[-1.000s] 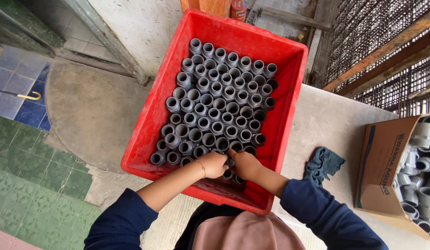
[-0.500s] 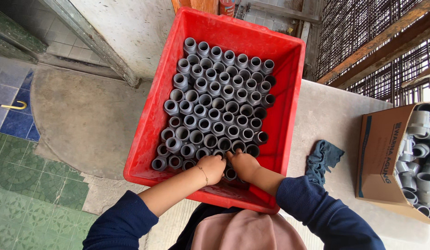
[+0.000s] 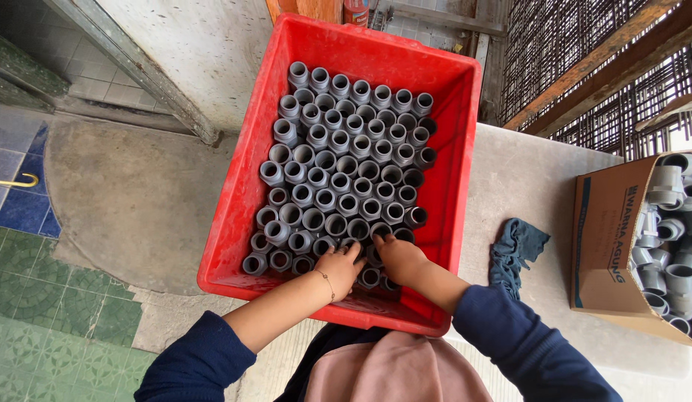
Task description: The person repeatedly wipes gray plastic pipe fittings with a dark cloth and places them into a red crate. The person handles the fittings one at a time, wiping each before stacking them in the crate.
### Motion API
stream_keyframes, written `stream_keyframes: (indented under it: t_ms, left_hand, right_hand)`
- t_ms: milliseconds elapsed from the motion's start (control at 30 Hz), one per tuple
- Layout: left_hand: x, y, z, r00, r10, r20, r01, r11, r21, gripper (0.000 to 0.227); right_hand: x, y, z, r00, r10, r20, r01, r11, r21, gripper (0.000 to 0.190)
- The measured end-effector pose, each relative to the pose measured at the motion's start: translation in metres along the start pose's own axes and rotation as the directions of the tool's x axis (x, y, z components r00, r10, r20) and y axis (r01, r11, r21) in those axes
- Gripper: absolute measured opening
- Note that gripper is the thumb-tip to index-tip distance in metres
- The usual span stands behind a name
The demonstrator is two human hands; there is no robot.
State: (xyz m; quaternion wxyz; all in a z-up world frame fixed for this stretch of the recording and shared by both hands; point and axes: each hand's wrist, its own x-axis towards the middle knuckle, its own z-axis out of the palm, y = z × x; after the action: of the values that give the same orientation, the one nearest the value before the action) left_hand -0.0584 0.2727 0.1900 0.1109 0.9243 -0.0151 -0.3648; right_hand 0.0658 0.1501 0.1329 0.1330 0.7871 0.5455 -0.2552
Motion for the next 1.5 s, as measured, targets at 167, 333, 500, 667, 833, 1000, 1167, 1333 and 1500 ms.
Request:
stream_keyframes:
  t_ms: [167, 333, 500, 667, 833, 1000, 1167, 1333, 1500]
  left_hand:
    - [-0.004, 0.009, -0.003, 1.0, -0.027, -0.013, 0.028, 0.998, 0.049, 0.08]
    - [0.003, 0.013, 0.0, 0.998, -0.043, -0.043, 0.048, 0.992, 0.115, 0.078]
    - [0.0, 0.014, 0.0, 0.999, 0.022, -0.043, -0.019, 0.998, 0.064, 0.081]
    - [0.02, 0.0, 0.02, 0.999, -0.034, 0.014, 0.032, 0.99, 0.136, 0.079]
    - [0.005, 0.019, -0.01, 1.0, 0.029, -0.01, -0.027, 0.99, 0.141, 0.074]
    - [0.022, 0.042, -0.018, 0.996, -0.071, -0.047, 0.078, 0.983, 0.168, 0.076]
    - [-0.005, 0.111, -0.092, 0.985, -0.086, -0.149, 0.104, 0.988, 0.117, 0.074]
    - [0.014, 0.193, -0.132, 0.96, -0.031, -0.277, 0.062, 0.993, 0.103, 0.069]
    - [0.098, 0.28, -0.151, 0.959, 0.011, -0.283, 0.042, 0.982, 0.182, 0.07]
  right_hand:
    - [-0.049, -0.001, -0.031, 0.973, -0.023, 0.229, 0.021, 1.0, 0.012, 0.087]
    - [-0.05, -0.012, -0.036, 0.966, -0.075, 0.246, 0.056, 0.995, 0.084, 0.082]
    - [-0.058, -0.015, -0.04, 0.965, -0.062, 0.255, 0.03, 0.992, 0.125, 0.083]
    - [-0.08, -0.005, -0.072, 0.992, -0.058, 0.108, 0.042, 0.989, 0.141, 0.078]
    - [-0.099, 0.015, -0.086, 0.991, -0.08, -0.107, 0.097, 0.983, 0.159, 0.069]
    - [-0.097, 0.039, -0.049, 0.905, -0.159, -0.396, 0.197, 0.979, 0.057, 0.05]
    - [-0.126, 0.075, -0.042, 0.7, -0.207, -0.684, 0.341, 0.938, 0.064, 0.039]
    - [-0.182, 0.141, -0.036, 0.517, -0.145, -0.843, 0.453, 0.883, 0.126, 0.036]
    - [-0.229, 0.236, 0.014, 0.511, -0.043, -0.858, 0.391, 0.901, 0.188, 0.039]
